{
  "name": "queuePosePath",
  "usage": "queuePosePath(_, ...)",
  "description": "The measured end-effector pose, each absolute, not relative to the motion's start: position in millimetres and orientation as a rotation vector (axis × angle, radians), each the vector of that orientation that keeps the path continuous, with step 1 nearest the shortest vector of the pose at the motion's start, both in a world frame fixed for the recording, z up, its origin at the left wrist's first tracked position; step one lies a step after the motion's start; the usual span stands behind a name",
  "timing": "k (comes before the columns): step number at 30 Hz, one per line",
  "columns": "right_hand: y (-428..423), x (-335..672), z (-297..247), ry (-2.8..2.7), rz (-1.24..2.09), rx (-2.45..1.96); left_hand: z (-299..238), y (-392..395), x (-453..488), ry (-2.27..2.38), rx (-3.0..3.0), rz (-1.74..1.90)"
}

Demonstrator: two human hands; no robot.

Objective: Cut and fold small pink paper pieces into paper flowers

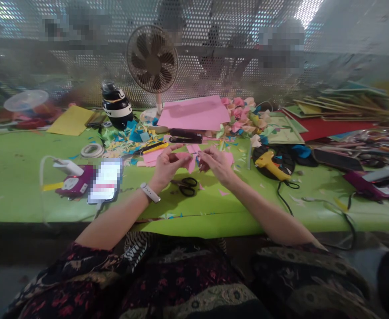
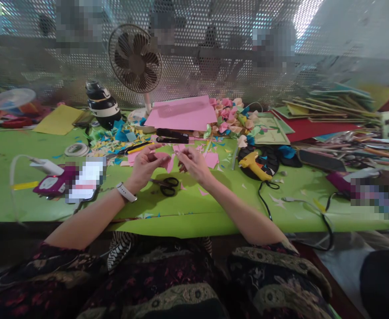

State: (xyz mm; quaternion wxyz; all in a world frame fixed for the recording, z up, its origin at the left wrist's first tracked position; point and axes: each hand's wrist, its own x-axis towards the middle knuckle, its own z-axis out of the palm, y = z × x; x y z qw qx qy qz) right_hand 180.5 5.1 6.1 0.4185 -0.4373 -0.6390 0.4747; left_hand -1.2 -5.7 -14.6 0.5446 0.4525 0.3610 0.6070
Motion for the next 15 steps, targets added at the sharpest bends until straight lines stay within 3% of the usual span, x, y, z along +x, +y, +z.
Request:
queuePosePath(4, 10, 180, 2, -1.682, 1.183, -1.054, -14, -6, -1, 0.881, 1.116, 1.386)
queuePosePath(10, 16, 188, 5, -1.843, 0.841, -1.351, -12, -5, -2, 0.919, 1.119, 1.455)
queuePosePath(15, 3, 177, 3, -1.785, 1.205, -1.049, -13, -7, 0, 0.908, 1.116, 1.463)
